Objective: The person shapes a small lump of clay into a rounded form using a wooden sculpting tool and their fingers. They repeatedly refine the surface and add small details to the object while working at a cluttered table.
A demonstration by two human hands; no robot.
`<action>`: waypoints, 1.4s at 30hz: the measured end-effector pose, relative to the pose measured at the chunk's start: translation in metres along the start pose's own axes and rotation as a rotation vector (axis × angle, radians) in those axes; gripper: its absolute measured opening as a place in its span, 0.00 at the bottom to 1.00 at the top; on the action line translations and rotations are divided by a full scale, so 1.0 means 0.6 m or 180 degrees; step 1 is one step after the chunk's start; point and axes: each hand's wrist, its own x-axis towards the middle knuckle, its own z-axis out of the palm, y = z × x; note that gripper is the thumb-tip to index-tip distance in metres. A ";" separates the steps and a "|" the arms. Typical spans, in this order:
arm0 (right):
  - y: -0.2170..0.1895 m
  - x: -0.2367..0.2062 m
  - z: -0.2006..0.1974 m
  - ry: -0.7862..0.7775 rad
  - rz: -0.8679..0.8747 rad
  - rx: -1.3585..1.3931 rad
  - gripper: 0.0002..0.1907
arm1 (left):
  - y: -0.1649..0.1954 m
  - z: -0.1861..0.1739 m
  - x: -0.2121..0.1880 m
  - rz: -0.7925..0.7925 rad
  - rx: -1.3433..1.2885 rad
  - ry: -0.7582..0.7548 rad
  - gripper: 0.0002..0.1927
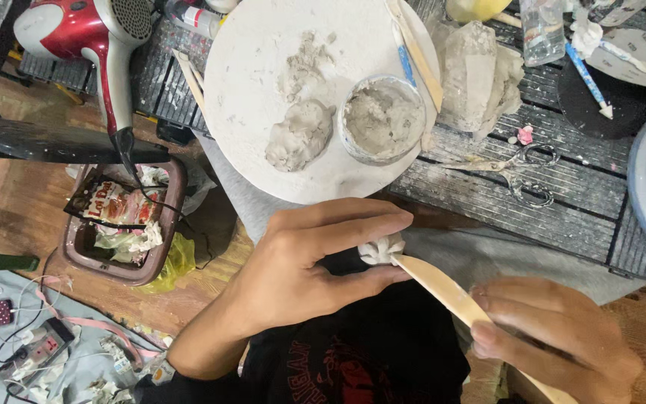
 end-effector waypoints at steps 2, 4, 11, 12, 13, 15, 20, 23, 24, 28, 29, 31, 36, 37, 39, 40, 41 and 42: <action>0.000 -0.002 -0.011 -0.0184 0.0062 -0.0063 0.16 | -0.001 -0.001 0.001 0.0046 0.0103 0.0018 0.24; 0.003 0.000 -0.024 -0.0429 0.0014 -0.0073 0.16 | 0.000 -0.002 0.000 0.0081 0.0103 0.0045 0.23; -0.008 0.012 -0.017 -0.0273 -0.0083 -0.0096 0.14 | 0.003 0.002 -0.001 0.0119 0.0096 0.0068 0.23; -0.011 0.013 -0.011 -0.0189 -0.0107 -0.0083 0.15 | 0.004 0.002 -0.001 0.0143 0.0179 0.0104 0.23; -0.013 0.014 -0.007 -0.0163 -0.0078 -0.0173 0.14 | 0.005 0.002 -0.002 0.0167 0.0263 0.0139 0.23; -0.018 0.015 -0.002 -0.0115 -0.0017 -0.0362 0.14 | 0.006 0.003 -0.004 0.0174 0.0398 0.0202 0.23; -0.034 0.008 0.015 -0.0234 -0.0072 -0.0690 0.13 | 0.006 0.010 -0.006 0.0146 0.0695 0.0338 0.25; -0.035 -0.003 0.024 -0.0135 -0.0059 -0.0756 0.12 | 0.008 0.015 -0.010 0.0194 0.0747 0.0489 0.24; -0.032 -0.006 0.024 -0.0108 -0.0073 -0.0748 0.12 | 0.007 0.017 -0.009 0.0230 0.0752 0.0546 0.24; -0.003 -0.011 0.011 -0.0668 0.0010 -0.0277 0.12 | 0.008 0.025 -0.007 0.0388 0.0796 0.0768 0.24; -0.003 -0.013 0.010 -0.0607 -0.0148 -0.0148 0.13 | 0.008 0.026 -0.007 0.0438 0.0809 0.0822 0.24; -0.004 -0.014 0.011 -0.0439 -0.0116 -0.0219 0.14 | 0.011 0.026 -0.009 0.0527 0.0853 0.0876 0.24; -0.027 -0.012 0.031 -0.0156 -0.0166 -0.0452 0.17 | 0.012 0.022 -0.010 0.0599 0.0903 0.0866 0.23; -0.034 -0.011 0.032 -0.0081 -0.0076 -0.0475 0.17 | 0.012 0.022 -0.009 0.0598 0.0909 0.0874 0.24; -0.042 -0.007 0.031 0.0066 0.0107 -0.0513 0.17 | 0.013 0.023 -0.009 0.0584 0.0924 0.0874 0.23; -0.046 -0.004 0.030 0.0037 0.0162 -0.0528 0.17 | 0.013 0.023 -0.009 0.0581 0.0933 0.0870 0.23; -0.048 -0.002 0.030 0.0010 0.0215 -0.0542 0.17 | 0.014 0.022 -0.010 0.0579 0.0946 0.0866 0.23; -0.051 0.000 0.031 -0.0019 0.0270 -0.0558 0.17 | 0.014 0.022 -0.010 0.0560 0.0943 0.0864 0.23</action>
